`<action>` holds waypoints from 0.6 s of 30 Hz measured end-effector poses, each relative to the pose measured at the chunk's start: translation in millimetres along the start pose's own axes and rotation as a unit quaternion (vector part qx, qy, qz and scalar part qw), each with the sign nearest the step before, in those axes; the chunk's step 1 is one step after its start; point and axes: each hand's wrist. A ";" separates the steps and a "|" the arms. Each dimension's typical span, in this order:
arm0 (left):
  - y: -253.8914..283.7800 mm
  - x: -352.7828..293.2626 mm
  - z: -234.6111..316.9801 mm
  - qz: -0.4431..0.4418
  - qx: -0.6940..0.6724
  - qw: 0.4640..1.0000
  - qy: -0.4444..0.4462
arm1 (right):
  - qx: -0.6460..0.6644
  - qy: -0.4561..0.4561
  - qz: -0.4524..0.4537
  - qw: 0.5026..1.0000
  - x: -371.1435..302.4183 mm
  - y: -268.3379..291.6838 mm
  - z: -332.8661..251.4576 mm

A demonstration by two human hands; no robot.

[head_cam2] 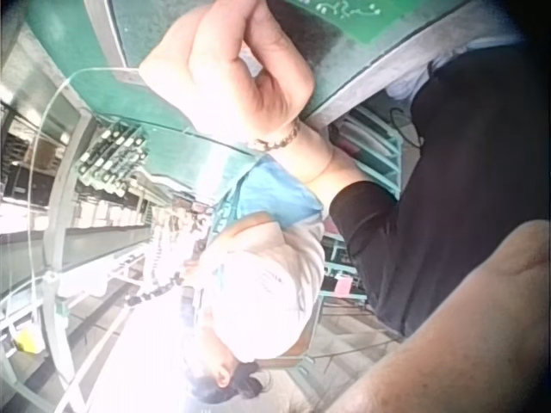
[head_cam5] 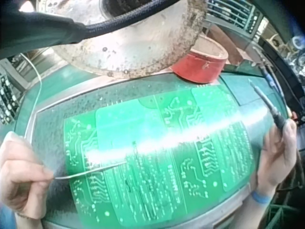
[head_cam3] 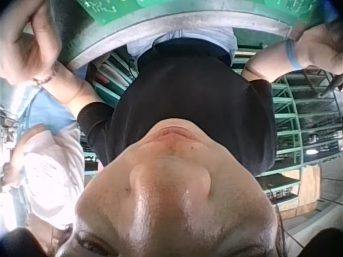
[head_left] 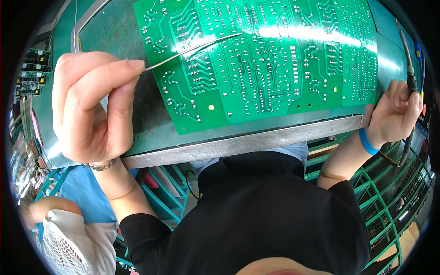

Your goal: Soldering components onto a printed circuit board on an industrial assembly line.

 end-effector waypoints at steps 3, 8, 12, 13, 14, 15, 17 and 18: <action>-0.2 0.6 0.6 0.000 -0.013 1.000 -0.009 | -0.008 0.009 -0.002 1.000 0.6 0.0 0.1; -1.4 -0.2 2.8 0.001 -0.029 0.999 -0.020 | 0.003 0.006 -0.010 1.000 1.6 0.8 -0.1; -2.0 -2.0 4.2 -0.005 -0.046 0.999 -0.016 | -0.003 0.007 -0.014 1.000 2.0 1.6 -0.1; -2.0 -2.3 4.6 -0.004 -0.049 0.999 -0.017 | -0.004 0.009 -0.016 1.000 2.1 1.8 0.0; -1.9 -2.7 5.0 -0.008 -0.043 0.999 -0.021 | -0.005 0.010 -0.018 1.000 2.1 2.0 0.1; -1.3 -2.8 5.7 -0.015 -0.051 0.998 -0.017 | -0.012 0.013 -0.014 1.000 2.0 2.1 0.1; -0.5 -2.9 6.9 -0.033 -0.043 0.998 -0.027 | -0.006 0.014 -0.017 1.000 1.7 2.4 0.4; -0.1 -2.7 7.5 -0.038 -0.050 0.998 -0.016 | -0.007 0.015 -0.015 1.000 1.5 2.5 0.4</action>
Point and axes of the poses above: each hand's wrist, its own x-axis towards the middle knuckle, its own y-axis out of the back of the hand, z = x × y, and after that the axes turned 6 degrees about z, right-handed
